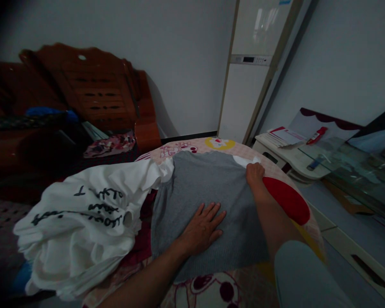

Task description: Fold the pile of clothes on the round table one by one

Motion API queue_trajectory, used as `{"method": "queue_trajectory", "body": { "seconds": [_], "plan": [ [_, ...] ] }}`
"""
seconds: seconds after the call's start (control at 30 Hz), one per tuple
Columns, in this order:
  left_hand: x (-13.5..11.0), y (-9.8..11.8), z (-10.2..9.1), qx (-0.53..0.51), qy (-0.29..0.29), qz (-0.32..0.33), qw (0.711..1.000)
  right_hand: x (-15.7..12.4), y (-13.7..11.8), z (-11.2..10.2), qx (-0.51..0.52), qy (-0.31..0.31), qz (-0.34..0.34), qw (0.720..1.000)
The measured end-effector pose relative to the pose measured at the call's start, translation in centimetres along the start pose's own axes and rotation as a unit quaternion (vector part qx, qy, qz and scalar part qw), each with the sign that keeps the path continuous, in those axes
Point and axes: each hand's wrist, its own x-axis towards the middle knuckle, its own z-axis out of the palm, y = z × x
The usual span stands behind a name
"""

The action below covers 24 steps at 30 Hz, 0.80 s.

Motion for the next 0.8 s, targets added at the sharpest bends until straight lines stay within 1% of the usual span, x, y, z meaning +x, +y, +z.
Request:
{"method": "queue_trajectory", "body": {
  "seconds": [0.03,0.07,0.13,0.17,0.23,0.3,0.37,0.53,0.67,0.8],
  "plan": [
    [0.0,0.0,0.0,-0.002,-0.002,0.001,1.000,0.1,-0.4,-0.1,-0.004,0.017,0.008,1.000],
    [0.0,0.0,0.0,-0.003,-0.003,0.002,1.000,0.3,-0.8,-0.1,-0.004,0.043,0.003,0.999],
    [0.0,0.0,-0.1,-0.006,-0.005,0.003,1.000,0.8,-1.7,0.0,0.023,0.094,-0.037,0.995],
    [0.0,0.1,-0.1,-0.007,-0.005,0.003,1.000,1.2,-2.0,0.1,0.051,0.104,-0.057,0.992],
    [0.0,0.1,-0.1,-0.009,-0.004,0.001,1.000,2.0,-2.6,0.6,0.120,0.080,-0.062,0.988],
    [0.0,0.1,-0.1,-0.011,-0.004,-0.003,1.000,3.0,-2.9,1.1,0.163,0.041,-0.036,0.985],
    [0.0,0.2,-0.1,-0.013,-0.003,-0.005,1.000,4.0,-3.1,1.7,0.176,0.017,-0.024,0.984],
    [-0.1,0.3,-0.1,-0.018,-0.002,-0.005,1.000,6.1,-3.4,2.8,0.172,-0.018,-0.008,0.985],
    [-0.2,0.4,-0.3,-0.018,-0.004,-0.004,1.000,7.3,-3.7,3.5,0.179,-0.026,-0.002,0.984],
    [-0.2,0.5,-0.6,-0.009,-0.003,-0.003,1.000,8.0,-3.5,3.9,0.208,0.002,-0.014,0.978]
  ]
}}
